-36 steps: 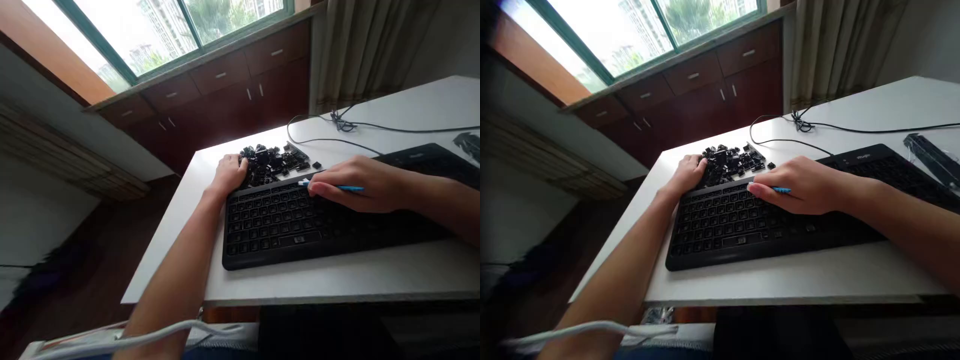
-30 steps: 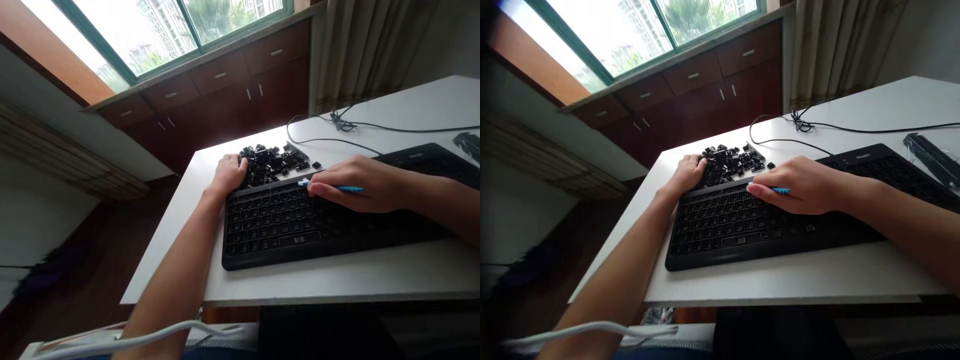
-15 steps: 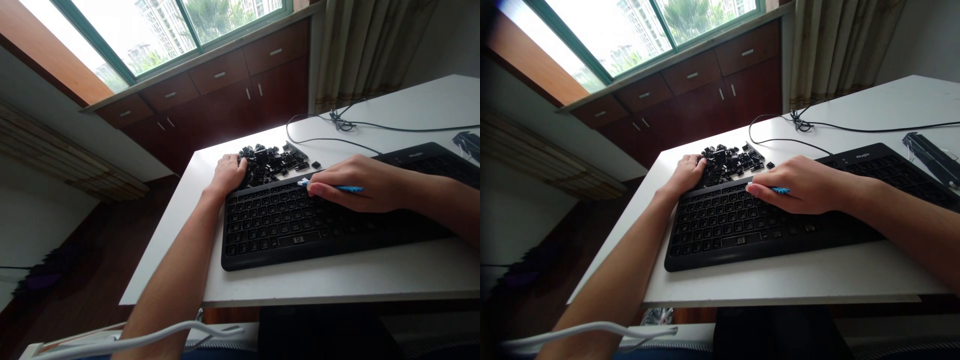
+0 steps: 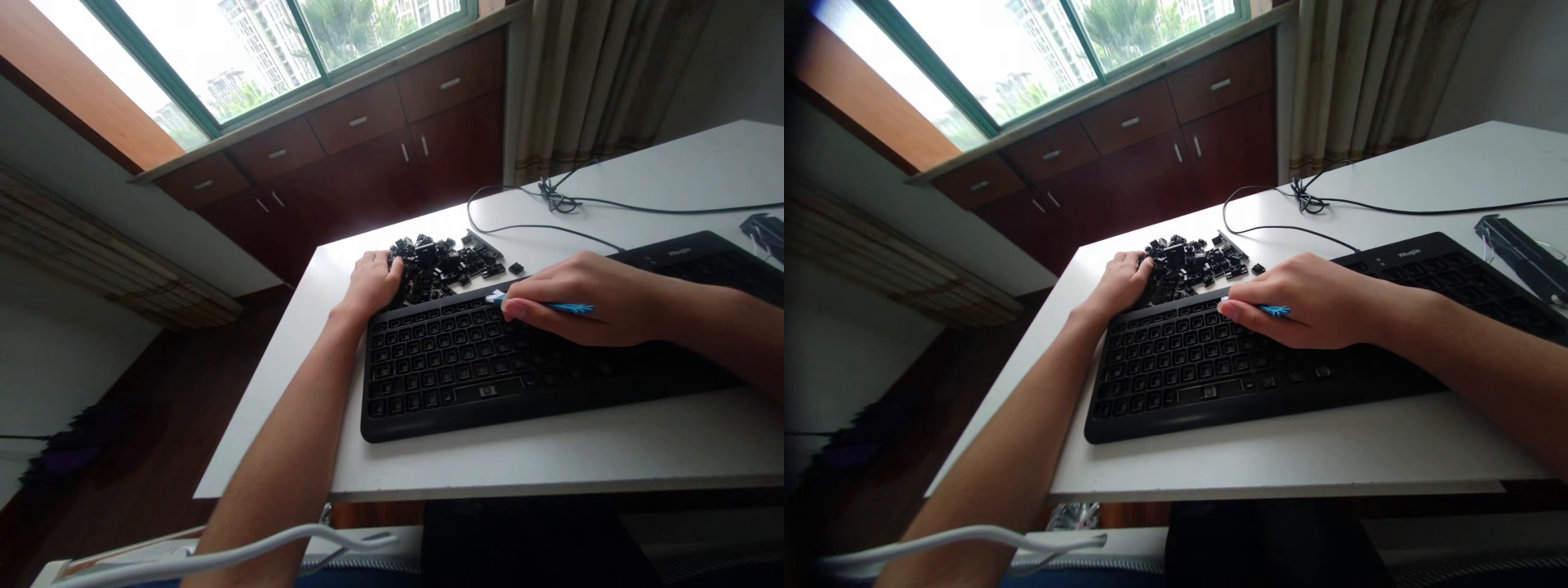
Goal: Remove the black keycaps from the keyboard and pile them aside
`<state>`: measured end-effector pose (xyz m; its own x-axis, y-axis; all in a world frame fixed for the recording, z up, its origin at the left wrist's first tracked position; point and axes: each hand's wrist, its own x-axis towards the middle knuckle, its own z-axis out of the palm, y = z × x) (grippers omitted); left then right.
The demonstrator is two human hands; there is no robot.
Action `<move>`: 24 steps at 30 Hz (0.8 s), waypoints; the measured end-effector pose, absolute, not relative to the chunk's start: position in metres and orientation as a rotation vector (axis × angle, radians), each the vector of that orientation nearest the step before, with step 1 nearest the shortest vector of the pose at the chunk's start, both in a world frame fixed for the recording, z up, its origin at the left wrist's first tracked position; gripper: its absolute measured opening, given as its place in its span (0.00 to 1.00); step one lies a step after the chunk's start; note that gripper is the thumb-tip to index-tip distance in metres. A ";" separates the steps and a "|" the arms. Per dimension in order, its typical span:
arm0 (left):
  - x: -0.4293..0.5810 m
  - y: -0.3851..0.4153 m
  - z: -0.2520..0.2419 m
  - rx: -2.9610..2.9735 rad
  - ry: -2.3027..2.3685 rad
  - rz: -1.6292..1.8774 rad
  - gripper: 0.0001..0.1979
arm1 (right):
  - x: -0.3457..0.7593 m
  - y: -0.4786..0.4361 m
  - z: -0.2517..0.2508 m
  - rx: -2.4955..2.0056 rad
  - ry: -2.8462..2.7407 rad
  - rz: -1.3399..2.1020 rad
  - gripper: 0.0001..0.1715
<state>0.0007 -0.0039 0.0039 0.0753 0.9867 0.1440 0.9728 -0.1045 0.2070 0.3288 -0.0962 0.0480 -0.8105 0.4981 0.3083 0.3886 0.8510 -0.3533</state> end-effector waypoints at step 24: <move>0.000 -0.004 0.003 2.250 2.069 0.394 0.30 | 0.329 -0.096 0.048 -0.683 -2.673 0.320 0.20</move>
